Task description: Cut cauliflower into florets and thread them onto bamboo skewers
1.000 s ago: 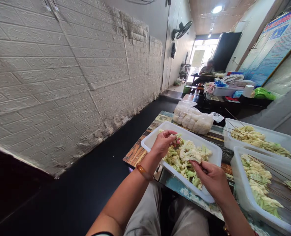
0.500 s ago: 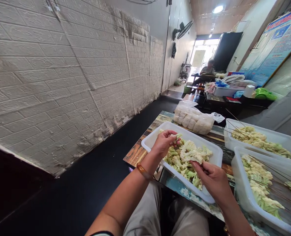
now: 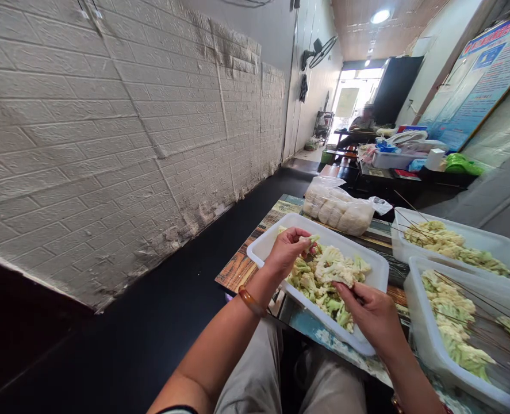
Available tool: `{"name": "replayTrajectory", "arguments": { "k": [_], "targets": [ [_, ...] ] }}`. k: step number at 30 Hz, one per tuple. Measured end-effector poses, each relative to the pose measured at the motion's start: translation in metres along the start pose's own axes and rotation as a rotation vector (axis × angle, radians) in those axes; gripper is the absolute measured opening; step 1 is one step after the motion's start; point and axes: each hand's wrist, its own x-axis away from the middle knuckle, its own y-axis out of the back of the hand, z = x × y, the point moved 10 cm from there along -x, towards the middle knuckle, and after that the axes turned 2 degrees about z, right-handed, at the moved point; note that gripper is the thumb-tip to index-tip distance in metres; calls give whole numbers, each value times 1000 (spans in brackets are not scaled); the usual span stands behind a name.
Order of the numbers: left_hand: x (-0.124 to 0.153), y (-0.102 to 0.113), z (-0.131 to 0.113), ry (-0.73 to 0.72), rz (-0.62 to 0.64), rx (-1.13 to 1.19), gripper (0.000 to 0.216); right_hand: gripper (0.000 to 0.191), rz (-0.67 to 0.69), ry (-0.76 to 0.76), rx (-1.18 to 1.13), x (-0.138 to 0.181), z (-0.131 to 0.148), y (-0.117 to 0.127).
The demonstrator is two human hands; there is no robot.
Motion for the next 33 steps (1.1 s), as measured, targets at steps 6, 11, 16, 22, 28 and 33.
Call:
{"name": "replayTrajectory", "arguments": {
  "k": [6,11,16,22,28,33],
  "targets": [
    [0,-3,4,24,39,-6,28,49,2,1,-11,1,-1,0],
    [1,-6,6,76,62,24,32,48,-8,2,-21,0,0,2],
    [4,-14,6,128,134,91,34,47,-4,-13,-52,1,1,2],
    [5,-11,11,143,126,78,39,47,7,3,-61,2,1,0],
    [4,-10,16,165,136,63,37,49,-8,15,-36,2,4,2],
    [3,-12,17,170,161,20,35,49,-22,14,-34,2,6,4]
  ]
}}
